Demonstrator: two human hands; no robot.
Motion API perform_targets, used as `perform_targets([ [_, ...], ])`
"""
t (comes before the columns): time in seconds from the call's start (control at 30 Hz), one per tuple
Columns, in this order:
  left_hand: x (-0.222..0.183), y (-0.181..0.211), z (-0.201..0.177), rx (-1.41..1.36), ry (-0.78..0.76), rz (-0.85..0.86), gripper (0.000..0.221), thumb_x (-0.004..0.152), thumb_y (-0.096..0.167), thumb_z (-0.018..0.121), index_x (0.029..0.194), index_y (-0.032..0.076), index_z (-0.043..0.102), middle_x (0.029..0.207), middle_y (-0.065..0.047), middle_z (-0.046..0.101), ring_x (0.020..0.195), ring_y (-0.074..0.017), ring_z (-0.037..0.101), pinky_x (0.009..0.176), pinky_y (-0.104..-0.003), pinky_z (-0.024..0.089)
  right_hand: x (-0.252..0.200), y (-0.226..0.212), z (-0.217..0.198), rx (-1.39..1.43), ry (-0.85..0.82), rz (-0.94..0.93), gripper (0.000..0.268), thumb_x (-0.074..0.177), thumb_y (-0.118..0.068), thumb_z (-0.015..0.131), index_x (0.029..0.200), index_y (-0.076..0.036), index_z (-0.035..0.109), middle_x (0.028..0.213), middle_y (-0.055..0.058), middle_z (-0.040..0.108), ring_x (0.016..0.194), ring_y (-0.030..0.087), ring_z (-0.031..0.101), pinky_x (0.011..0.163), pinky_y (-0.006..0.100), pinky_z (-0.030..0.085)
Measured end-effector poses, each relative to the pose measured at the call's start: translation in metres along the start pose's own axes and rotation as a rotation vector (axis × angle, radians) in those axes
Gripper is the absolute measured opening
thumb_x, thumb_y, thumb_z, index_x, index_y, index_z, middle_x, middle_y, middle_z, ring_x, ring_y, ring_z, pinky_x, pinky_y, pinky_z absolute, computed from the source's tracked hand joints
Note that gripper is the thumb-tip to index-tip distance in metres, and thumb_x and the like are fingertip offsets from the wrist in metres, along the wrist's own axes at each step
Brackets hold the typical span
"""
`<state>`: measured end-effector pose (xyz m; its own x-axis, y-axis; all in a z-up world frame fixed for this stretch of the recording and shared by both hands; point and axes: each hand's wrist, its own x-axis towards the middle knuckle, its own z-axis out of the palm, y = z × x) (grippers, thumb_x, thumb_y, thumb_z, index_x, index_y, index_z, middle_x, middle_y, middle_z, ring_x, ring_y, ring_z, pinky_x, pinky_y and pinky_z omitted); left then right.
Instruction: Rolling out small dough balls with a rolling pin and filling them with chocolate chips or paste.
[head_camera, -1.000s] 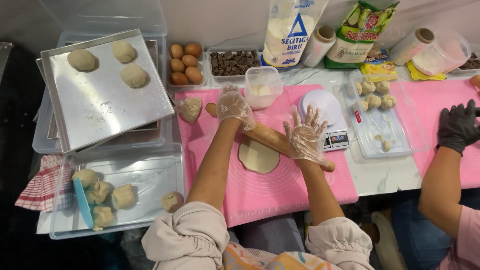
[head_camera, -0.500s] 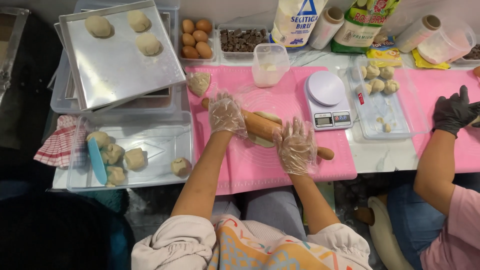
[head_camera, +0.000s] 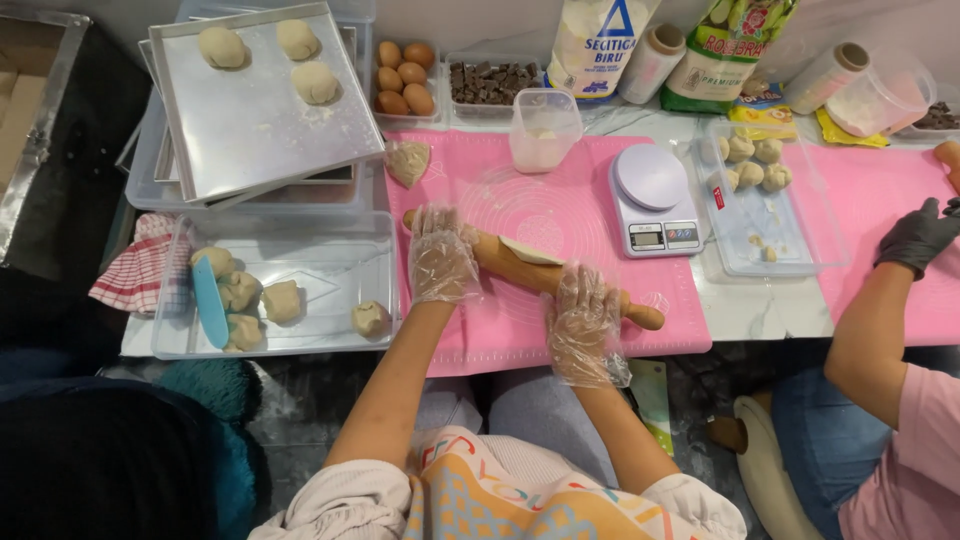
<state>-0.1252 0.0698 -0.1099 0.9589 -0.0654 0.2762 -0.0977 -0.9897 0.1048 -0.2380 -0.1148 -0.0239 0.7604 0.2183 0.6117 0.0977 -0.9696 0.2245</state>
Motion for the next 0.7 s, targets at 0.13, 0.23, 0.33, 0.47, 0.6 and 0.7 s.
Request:
perform_targets([
  [0.13,0.009,0.013,-0.019,-0.096,0.007,-0.022,0.060,0.074,0.043,0.045,0.124,0.010,0.045,0.125,-0.012,0.047,0.121,-0.0293,0.036,0.107,-0.044,0.009,-0.002,0.025,0.036,0.092,-0.056,-0.025,0.066,0.068,-0.048,0.059,0.119,-0.008,0.047,0.110,0.014,0.052,0.102,0.031,0.052,0.087,0.047,0.039],
  [0.23,0.008,0.021,-0.030,-0.264,0.212,0.008,0.053,0.073,0.035,0.051,0.119,0.008,0.050,0.120,-0.018,0.049,0.117,-0.0347,0.040,0.105,-0.046,0.015,0.012,0.044,0.047,0.217,-0.153,-0.012,0.070,0.058,-0.049,0.065,0.115,-0.012,0.049,0.105,0.010,0.052,0.096,0.029,0.053,0.082,0.045,0.041],
  [0.33,0.002,0.024,-0.047,-0.442,0.462,0.036,0.046,0.073,0.026,0.057,0.114,0.005,0.053,0.119,-0.021,0.047,0.115,-0.0381,0.039,0.104,-0.046,0.020,0.036,0.056,0.041,0.392,-0.310,0.026,0.061,0.055,-0.044,0.071,0.104,-0.011,0.054,0.095,0.011,0.055,0.087,0.030,0.057,0.075,0.043,0.046],
  [0.47,-0.008,0.034,-0.072,-0.632,0.553,0.012,0.043,0.074,0.020,0.060,0.114,0.005,0.052,0.121,-0.021,0.042,0.117,-0.0370,0.037,0.104,-0.043,0.025,0.061,0.076,0.056,0.458,-0.458,-0.035,0.052,0.065,-0.051,0.065,0.099,-0.012,0.058,0.096,0.008,0.054,0.084,0.028,0.059,0.071,0.038,0.050],
  [0.6,-0.018,0.039,-0.057,-0.655,0.500,-0.024,0.042,0.076,0.022,0.057,0.116,0.011,0.051,0.125,-0.016,0.040,0.119,-0.0309,0.037,0.103,-0.038,0.028,0.081,0.068,0.048,0.520,-0.523,-0.059,0.048,0.070,-0.048,0.060,0.109,-0.020,0.056,0.091,0.008,0.057,0.084,0.030,0.060,0.069,0.040,0.051],
  [0.7,-0.023,0.042,-0.043,-0.818,0.407,-0.033,0.037,0.080,0.017,0.052,0.115,0.008,0.049,0.116,-0.017,0.047,0.114,-0.0322,0.043,0.099,-0.039,0.032,0.084,0.074,0.052,0.280,-0.488,-0.224,0.040,0.081,-0.047,0.042,0.116,-0.027,0.046,0.101,0.002,0.052,0.093,0.020,0.056,0.075,0.032,0.049],
])
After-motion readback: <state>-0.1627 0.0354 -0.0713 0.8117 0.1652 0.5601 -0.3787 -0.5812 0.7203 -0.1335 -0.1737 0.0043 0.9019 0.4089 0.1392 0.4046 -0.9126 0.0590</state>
